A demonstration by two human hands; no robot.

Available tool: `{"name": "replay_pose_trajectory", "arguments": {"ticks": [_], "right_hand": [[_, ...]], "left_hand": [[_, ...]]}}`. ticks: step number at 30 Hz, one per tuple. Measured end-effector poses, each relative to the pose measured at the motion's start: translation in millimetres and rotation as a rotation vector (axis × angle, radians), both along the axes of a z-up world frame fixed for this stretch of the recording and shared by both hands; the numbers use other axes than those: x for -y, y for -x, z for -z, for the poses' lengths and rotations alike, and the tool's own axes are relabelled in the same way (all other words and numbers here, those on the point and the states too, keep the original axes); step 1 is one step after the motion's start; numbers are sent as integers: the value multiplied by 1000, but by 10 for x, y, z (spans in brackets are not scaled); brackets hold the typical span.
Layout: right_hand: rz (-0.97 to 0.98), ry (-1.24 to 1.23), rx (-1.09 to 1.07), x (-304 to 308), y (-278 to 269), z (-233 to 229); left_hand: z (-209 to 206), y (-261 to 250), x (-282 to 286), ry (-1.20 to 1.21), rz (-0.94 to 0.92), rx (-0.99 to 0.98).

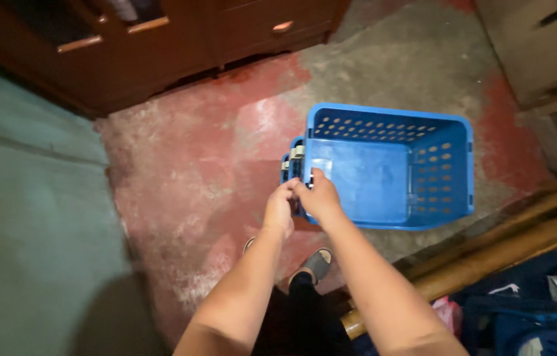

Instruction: The person assembles blue plastic baskets by inserting white plastic clips into the basket corners. They handle multiple baskets, attaching clips one by one, and place the assembled baskets on a nearby bed.

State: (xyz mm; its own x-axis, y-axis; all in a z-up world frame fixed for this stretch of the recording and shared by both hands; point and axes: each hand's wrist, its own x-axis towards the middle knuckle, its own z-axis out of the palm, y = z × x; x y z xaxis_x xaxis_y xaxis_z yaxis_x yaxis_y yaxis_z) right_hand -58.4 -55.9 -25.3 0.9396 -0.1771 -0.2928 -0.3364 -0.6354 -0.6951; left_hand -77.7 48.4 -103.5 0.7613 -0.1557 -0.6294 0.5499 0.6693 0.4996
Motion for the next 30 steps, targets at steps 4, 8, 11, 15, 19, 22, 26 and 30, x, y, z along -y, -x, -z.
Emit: {"name": "replay_pose_trajectory", "arguments": {"ticks": [4, 8, 11, 15, 19, 22, 26, 30], "right_hand": [[-37, 168, -5, -21, -46, 106], [-76, 178, 42, 33, -47, 66], [-38, 174, 13, -15, 104, -35], [-4, 229, -21, -145, 216, -85], [28, 192, 155, -178, 396, -39], [102, 168, 159, -189, 421, 121], [150, 24, 259, -142, 355, 368], [175, 8, 286, -120, 214, 567]], "left_hand": [[332, 177, -85, -283, 131, 63], [821, 263, -71, -420, 183, 70], [1163, 270, 53, -445, 152, 132], [1244, 243, 175, -493, 225, 107], [936, 147, 170, -833, 457, 215], [849, 73, 118, -1051, 480, 428], [852, -56, 122, -1047, 619, 423], [940, -201, 207, -1082, 504, 420]]}}
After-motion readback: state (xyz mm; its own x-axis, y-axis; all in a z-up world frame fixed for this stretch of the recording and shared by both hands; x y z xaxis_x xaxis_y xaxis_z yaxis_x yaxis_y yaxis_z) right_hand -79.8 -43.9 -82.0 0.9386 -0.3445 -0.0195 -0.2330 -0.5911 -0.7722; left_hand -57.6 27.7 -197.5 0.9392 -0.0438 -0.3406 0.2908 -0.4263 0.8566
